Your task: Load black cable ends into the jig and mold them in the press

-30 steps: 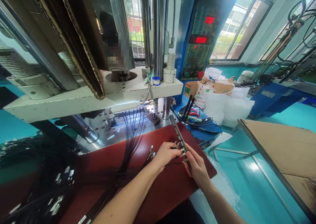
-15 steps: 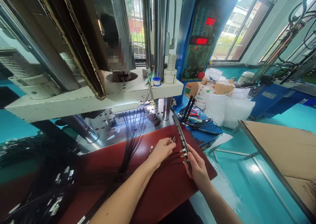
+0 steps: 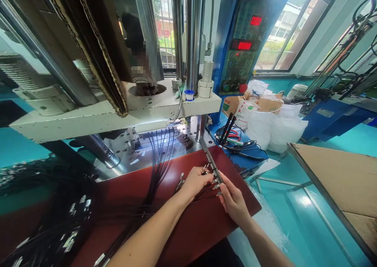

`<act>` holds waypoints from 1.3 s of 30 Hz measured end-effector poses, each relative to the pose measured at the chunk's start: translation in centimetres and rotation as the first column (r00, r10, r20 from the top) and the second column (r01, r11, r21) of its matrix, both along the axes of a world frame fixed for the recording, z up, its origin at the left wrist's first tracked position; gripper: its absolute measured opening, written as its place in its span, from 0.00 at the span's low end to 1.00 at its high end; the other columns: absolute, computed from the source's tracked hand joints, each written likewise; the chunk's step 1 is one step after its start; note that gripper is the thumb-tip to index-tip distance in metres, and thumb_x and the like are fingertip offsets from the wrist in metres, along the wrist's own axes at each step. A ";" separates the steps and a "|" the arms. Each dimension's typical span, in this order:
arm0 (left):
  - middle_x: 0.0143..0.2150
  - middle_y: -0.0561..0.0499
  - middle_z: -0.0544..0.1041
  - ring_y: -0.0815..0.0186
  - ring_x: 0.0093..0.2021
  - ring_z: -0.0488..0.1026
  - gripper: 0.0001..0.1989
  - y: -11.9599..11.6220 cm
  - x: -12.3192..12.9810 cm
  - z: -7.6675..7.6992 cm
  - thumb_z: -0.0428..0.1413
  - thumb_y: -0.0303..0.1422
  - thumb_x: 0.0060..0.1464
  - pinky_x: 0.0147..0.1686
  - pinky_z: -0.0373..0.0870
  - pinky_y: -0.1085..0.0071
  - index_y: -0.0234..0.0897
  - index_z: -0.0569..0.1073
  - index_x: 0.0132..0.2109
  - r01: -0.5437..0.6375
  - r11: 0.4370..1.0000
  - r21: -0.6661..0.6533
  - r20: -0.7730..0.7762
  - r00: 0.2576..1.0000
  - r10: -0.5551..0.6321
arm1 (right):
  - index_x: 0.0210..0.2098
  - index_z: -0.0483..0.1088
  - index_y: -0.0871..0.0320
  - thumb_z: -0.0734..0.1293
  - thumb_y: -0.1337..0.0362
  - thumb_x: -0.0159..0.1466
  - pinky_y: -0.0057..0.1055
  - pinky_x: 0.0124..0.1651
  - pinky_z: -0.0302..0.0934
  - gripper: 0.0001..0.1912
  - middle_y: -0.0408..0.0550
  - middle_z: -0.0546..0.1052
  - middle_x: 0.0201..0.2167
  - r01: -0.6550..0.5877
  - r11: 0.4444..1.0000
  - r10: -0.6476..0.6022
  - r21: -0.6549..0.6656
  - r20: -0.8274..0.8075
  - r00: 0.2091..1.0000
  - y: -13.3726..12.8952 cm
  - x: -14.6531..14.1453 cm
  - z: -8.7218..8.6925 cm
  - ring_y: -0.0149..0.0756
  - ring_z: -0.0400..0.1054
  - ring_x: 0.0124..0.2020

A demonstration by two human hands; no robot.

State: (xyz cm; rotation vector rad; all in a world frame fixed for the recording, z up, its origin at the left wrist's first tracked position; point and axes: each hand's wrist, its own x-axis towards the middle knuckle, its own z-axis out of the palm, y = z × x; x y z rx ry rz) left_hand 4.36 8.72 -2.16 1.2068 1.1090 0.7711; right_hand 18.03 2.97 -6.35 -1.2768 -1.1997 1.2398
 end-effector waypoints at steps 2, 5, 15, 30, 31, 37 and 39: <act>0.14 0.60 0.55 0.77 0.17 0.48 0.09 0.1 -0.2 -0.2 0.52 0.34 0.41 0.19 0.44 0.77 0.33 0.64 0.20 0.023 1.000 0.020 0.014 1.000 -0.024 | 0.56 0.59 0.56 0.60 0.50 0.61 0.17 0.12 0.46 0.28 0.37 0.60 0.16 0.007 1.000 -0.007 -0.009 -0.024 1.000 0.0 0.0 0.0 0.21 0.49 0.13; 0.18 0.58 0.61 0.76 0.18 0.54 0.11 0.7 -1.0 -0.4 0.54 0.38 0.41 0.18 0.49 0.78 0.34 0.66 0.26 0.072 0.997 0.003 0.038 0.997 -0.073 | 0.55 0.61 0.55 0.60 0.49 0.60 0.17 0.11 0.46 0.27 0.38 0.64 0.19 0.057 0.997 -0.062 -0.046 -0.095 0.994 0.1 0.1 0.1 0.20 0.49 0.12; 0.19 0.62 0.56 0.77 0.14 0.48 0.10 1.3 -2.0 0.5 0.44 0.40 0.53 0.14 0.42 0.80 0.39 0.60 0.38 -0.119 0.993 0.018 0.060 0.991 0.117 | 0.52 0.64 0.54 0.63 0.50 0.59 0.15 0.12 0.48 0.24 0.40 0.68 0.23 0.031 0.997 -0.043 -0.071 -0.177 0.983 -0.1 0.1 1.1 0.17 0.49 0.12; 0.17 0.59 0.56 0.74 0.19 0.52 0.15 1.1 -1.2 -1.0 0.50 0.42 0.48 0.21 0.47 0.76 0.35 0.62 0.24 -0.071 0.974 0.213 -0.155 0.982 0.105 | 0.54 0.62 0.56 0.62 0.49 0.59 0.17 0.12 0.48 0.28 0.38 0.65 0.18 -0.005 0.998 -0.003 -0.068 -0.119 0.993 0.0 0.4 0.4 0.19 0.48 0.11; 0.17 0.60 0.55 0.74 0.19 0.51 0.15 1.1 -1.2 -0.9 0.51 0.42 0.48 0.21 0.47 0.76 0.35 0.62 0.23 -0.080 0.976 0.203 -0.137 0.984 0.109 | 0.54 0.62 0.56 0.62 0.49 0.59 0.17 0.12 0.49 0.28 0.39 0.66 0.20 -0.008 0.997 -0.002 -0.077 -0.121 0.993 -0.1 0.4 0.5 0.18 0.48 0.11; 0.18 0.59 0.58 0.74 0.20 0.52 0.13 1.1 -1.2 -1.4 0.51 0.40 0.47 0.22 0.49 0.75 0.34 0.64 0.23 -0.128 0.956 0.264 -0.112 0.980 0.162 | 0.53 0.64 0.51 0.63 0.50 0.58 0.15 0.17 0.54 0.25 0.45 0.71 0.37 -0.034 0.996 0.026 -0.078 -0.105 0.994 -0.1 0.2 0.6 0.21 0.58 0.20; 0.18 0.58 0.59 0.73 0.20 0.54 0.13 1.1 -1.2 -1.5 0.50 0.39 0.48 0.23 0.50 0.75 0.34 0.64 0.23 -0.118 0.951 0.286 -0.131 0.978 0.161 | 0.52 0.64 0.51 0.63 0.50 0.59 0.15 0.18 0.55 0.24 0.45 0.71 0.39 -0.045 0.997 0.039 -0.059 -0.098 0.994 0.0 0.2 0.6 0.22 0.60 0.22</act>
